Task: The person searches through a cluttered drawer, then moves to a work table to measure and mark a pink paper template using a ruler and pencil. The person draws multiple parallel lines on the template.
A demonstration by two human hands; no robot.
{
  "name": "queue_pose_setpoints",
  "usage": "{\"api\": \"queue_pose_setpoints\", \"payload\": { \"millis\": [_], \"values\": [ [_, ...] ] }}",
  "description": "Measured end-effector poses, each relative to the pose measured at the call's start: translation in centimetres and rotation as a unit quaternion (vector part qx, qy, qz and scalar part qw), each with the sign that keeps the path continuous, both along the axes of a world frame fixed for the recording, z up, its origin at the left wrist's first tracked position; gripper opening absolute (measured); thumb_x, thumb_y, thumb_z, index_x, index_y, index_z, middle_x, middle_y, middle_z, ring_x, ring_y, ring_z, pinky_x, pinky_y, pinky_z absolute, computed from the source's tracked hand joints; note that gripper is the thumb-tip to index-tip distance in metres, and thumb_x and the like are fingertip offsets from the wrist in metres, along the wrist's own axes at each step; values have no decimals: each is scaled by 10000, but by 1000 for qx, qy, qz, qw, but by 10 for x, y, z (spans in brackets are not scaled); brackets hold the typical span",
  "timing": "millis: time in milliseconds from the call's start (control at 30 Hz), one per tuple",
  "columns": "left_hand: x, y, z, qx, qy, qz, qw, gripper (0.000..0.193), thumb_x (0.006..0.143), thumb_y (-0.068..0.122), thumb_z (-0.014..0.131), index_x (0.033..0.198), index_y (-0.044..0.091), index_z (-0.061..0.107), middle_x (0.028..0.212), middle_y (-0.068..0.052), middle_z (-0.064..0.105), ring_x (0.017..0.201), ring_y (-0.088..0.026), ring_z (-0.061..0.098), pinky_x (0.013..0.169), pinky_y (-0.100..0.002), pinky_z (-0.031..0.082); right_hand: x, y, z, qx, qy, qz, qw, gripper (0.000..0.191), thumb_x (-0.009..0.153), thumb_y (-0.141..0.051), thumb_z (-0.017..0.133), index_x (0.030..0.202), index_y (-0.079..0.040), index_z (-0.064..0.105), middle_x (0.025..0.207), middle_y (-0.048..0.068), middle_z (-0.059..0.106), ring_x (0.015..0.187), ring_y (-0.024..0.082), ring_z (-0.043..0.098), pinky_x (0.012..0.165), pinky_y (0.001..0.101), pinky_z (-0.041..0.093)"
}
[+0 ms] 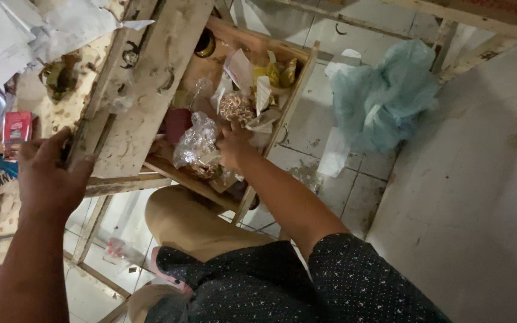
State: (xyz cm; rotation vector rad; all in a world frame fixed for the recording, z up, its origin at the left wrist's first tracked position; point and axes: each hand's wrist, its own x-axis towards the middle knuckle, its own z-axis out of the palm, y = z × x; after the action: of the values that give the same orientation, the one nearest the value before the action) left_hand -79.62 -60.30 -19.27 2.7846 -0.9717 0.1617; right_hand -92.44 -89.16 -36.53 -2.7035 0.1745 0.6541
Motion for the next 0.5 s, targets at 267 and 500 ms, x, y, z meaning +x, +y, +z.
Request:
{"api": "queue_pose_setpoints", "payload": {
  "millis": [267,500],
  "values": [
    [8,-4,10,-70,61,31,995,452,901,270,806,1305,82,736,1158,-174,655,945,-298,688,872,-414,561,0,2,7,107,-230,-98,962,803,845,-534,758,1469,-86,524,1591,276,281,1411,520,261,1141,629,331],
    [17,-3,20,-107,52,8,993,371,906,257,795,1231,83,753,1131,-154,690,946,-309,701,848,-424,558,13,-1,19,198,-88,-469,856,1114,763,-489,807,1591,-54,201,1610,320,212,1478,479,238,1194,549,255]
  ]
}}
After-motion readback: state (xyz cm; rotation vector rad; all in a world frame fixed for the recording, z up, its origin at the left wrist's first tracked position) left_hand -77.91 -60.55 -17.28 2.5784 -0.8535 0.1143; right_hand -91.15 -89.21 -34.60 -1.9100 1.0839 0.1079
